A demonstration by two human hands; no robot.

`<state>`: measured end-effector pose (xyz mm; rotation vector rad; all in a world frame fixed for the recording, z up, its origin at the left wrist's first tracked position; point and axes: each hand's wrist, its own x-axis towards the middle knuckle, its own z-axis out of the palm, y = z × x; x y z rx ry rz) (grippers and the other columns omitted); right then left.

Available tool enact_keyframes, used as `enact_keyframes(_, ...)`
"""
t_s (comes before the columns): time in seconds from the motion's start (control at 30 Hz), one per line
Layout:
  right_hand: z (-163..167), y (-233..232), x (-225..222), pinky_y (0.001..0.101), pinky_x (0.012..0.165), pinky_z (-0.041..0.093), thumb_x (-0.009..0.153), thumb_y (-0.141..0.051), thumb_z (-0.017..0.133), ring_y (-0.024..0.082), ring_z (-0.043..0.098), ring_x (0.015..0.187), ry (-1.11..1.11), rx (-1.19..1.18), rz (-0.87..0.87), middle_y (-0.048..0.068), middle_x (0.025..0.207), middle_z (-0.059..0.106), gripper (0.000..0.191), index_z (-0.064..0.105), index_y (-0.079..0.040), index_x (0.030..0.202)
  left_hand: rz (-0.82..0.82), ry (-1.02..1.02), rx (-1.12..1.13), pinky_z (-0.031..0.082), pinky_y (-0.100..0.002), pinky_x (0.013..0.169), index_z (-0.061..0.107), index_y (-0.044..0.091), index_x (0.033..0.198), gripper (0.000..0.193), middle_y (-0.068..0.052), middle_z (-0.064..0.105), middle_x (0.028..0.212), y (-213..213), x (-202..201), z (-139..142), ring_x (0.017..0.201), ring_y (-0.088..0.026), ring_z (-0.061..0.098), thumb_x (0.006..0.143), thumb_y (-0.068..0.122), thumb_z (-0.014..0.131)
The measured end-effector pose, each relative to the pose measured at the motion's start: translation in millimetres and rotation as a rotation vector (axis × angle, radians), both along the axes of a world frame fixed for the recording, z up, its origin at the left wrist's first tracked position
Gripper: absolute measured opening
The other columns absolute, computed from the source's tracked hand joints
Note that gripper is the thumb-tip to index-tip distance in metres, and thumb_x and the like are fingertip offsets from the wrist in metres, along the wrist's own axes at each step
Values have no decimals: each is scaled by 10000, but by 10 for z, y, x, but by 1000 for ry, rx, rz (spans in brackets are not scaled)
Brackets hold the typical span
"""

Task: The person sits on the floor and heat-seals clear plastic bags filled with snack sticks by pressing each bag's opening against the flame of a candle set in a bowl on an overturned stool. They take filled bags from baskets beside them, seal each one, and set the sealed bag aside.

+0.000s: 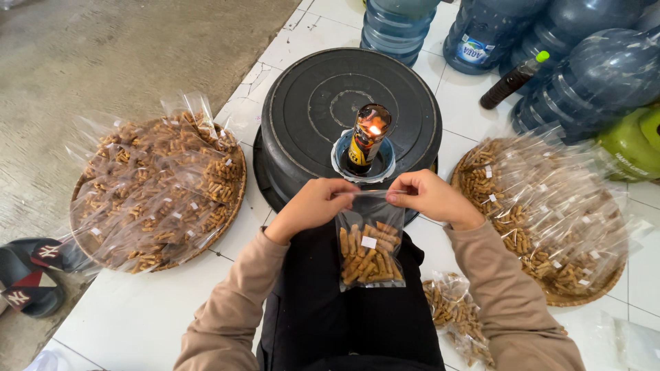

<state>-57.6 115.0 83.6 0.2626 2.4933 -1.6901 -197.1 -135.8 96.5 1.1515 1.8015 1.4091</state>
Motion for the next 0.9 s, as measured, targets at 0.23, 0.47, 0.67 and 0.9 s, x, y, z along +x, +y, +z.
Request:
enact_keyframes(0.23,-134,118,-211,248,717,510,892,-150,783,54,617,788,-109,-105,102,-4,853,724,181,735,13,952,29,128,-164,539,-269,602,790,86,931,189,-28,749,707,232,-18,-37,633,-112,714,872,262,750)
enact_keyframes(0.47,179,-56,-220,265,756,549,818,-125,786,79,664,895,145,185,244,15,966,707,259,731,-9,1043,54,195,-171,549,-265,593,794,81,881,206,-18,761,702,208,-19,-41,617,-108,730,900,276,729)
enact_keyframes(0.67,311,-303,-298,267,642,521,861,-200,781,65,643,691,-19,208,113,14,756,758,199,774,-15,935,66,160,-169,555,-262,595,791,69,886,218,-27,759,694,158,6,8,620,-103,729,892,281,740)
enact_keyframes(0.9,218,-310,-384,249,618,474,870,-213,780,43,564,670,-51,160,149,-2,705,700,203,787,-11,876,56,146,-179,552,-256,631,803,65,925,208,-43,767,718,81,-10,11,661,-92,731,897,263,743)
